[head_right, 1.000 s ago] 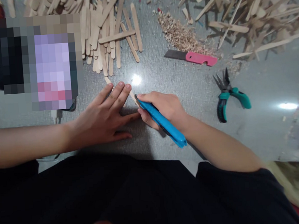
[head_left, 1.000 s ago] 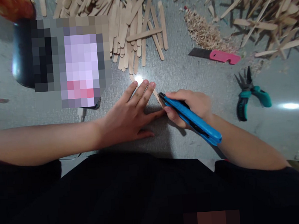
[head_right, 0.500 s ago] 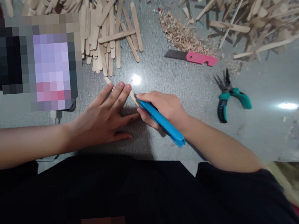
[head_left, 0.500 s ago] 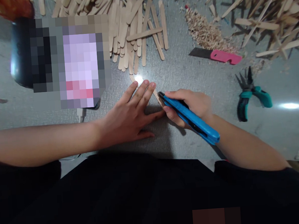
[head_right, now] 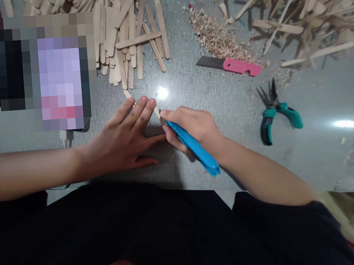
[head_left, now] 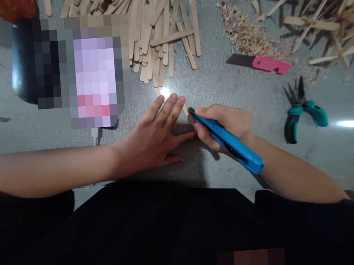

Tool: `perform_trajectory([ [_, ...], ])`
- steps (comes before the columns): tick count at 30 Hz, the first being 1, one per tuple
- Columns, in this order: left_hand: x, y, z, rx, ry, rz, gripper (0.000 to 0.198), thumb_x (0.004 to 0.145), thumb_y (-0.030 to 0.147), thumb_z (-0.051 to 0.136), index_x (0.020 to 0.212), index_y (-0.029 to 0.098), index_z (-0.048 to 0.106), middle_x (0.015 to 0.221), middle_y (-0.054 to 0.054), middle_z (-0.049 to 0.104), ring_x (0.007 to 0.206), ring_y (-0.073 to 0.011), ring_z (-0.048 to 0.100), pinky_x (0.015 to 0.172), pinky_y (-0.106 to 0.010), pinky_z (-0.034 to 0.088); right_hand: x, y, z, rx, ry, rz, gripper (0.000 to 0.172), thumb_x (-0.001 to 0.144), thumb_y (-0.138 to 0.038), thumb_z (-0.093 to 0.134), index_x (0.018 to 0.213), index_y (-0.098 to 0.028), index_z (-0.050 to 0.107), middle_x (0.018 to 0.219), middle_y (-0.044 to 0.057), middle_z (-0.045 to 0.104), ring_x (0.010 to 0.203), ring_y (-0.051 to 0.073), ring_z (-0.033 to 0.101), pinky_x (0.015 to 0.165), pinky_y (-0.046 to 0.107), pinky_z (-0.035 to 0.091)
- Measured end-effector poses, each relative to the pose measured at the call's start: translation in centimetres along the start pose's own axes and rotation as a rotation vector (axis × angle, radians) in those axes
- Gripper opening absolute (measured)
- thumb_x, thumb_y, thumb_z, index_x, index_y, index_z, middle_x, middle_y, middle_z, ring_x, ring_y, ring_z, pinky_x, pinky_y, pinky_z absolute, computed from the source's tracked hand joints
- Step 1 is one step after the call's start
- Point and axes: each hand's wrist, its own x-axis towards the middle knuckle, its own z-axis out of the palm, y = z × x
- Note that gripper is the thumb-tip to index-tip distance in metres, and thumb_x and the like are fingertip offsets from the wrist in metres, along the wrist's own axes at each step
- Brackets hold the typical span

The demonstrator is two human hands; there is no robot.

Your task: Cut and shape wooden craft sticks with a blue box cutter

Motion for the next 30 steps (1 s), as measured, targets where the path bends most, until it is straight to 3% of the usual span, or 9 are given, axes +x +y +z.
perform_trajectory([
  [4, 0.01, 0.04, 0.04, 0.007, 0.012, 0.000, 0.110, 0.103, 0.076, 0.077, 0.189, 0.026, 0.031, 0.201, -0.022, 0.013, 0.184, -0.0603, 0.017, 0.149, -0.080, 0.023, -0.23, -0.08, -0.05, -0.035, -0.033, 0.029, 0.036, 0.111, -0.027, 0.072, 0.146, -0.035, 0.068, 0.103, 0.000, 0.087, 0.080, 0.021, 0.084, 0.074, 0.035, 0.069],
  [10, -0.23, -0.10, 0.12, 0.030, 0.050, 0.016, 0.110, 0.100, 0.081, 0.079, 0.186, 0.027, 0.036, 0.200, -0.025, 0.014, 0.183, -0.0591, 0.023, 0.148, -0.079, 0.027, -0.57, 0.12, 0.45, -0.199, -0.015, 0.006, 0.027, 0.114, -0.038, 0.064, 0.140, -0.039, 0.071, 0.087, -0.002, 0.085, 0.065, 0.023, 0.079, 0.059, 0.038, 0.064],
  [14, -0.24, -0.06, -0.07, 0.030, 0.044, 0.010, 0.112, 0.099, 0.082, 0.079, 0.186, 0.027, 0.034, 0.199, -0.025, 0.017, 0.182, -0.0585, 0.025, 0.148, -0.078, 0.029, -0.31, 0.04, 0.44, -0.156, 0.016, -0.031, 0.035, 0.112, -0.030, 0.067, 0.146, -0.038, 0.071, 0.088, -0.001, 0.086, 0.063, 0.022, 0.078, 0.059, 0.037, 0.061],
  [18, -0.21, 0.01, -0.01, 0.022, 0.076, 0.012, 0.112, 0.095, 0.084, 0.082, 0.183, 0.028, 0.040, 0.199, -0.027, 0.018, 0.180, -0.0607, 0.029, 0.147, -0.078, 0.032, -0.15, -0.04, 0.47, -0.128, 0.062, -0.073, 0.040, 0.109, -0.024, 0.072, 0.148, -0.034, 0.066, 0.084, -0.004, 0.083, 0.059, 0.019, 0.073, 0.058, 0.033, 0.055],
  [24, -0.31, 0.04, 0.30, 0.041, 0.117, 0.025, 0.115, 0.093, 0.084, 0.085, 0.182, 0.027, 0.041, 0.197, -0.031, 0.022, 0.178, -0.0619, 0.033, 0.145, -0.078, 0.035, -0.23, -0.05, 0.59, -0.197, 0.069, -0.132, 0.034, 0.107, -0.021, 0.075, 0.139, -0.026, 0.064, 0.079, -0.005, 0.079, 0.057, 0.017, 0.070, 0.057, 0.031, 0.052],
  [30, -0.37, -0.07, 0.51, 0.024, 0.125, 0.017, 0.117, 0.090, 0.083, 0.088, 0.183, 0.030, 0.042, 0.199, -0.024, 0.022, 0.181, -0.0591, 0.029, 0.147, -0.077, 0.033, -0.30, 0.11, 0.42, -0.197, 0.065, -0.172, 0.034, 0.108, -0.021, 0.074, 0.140, -0.022, 0.066, 0.079, -0.003, 0.078, 0.060, 0.017, 0.071, 0.056, 0.033, 0.049],
])
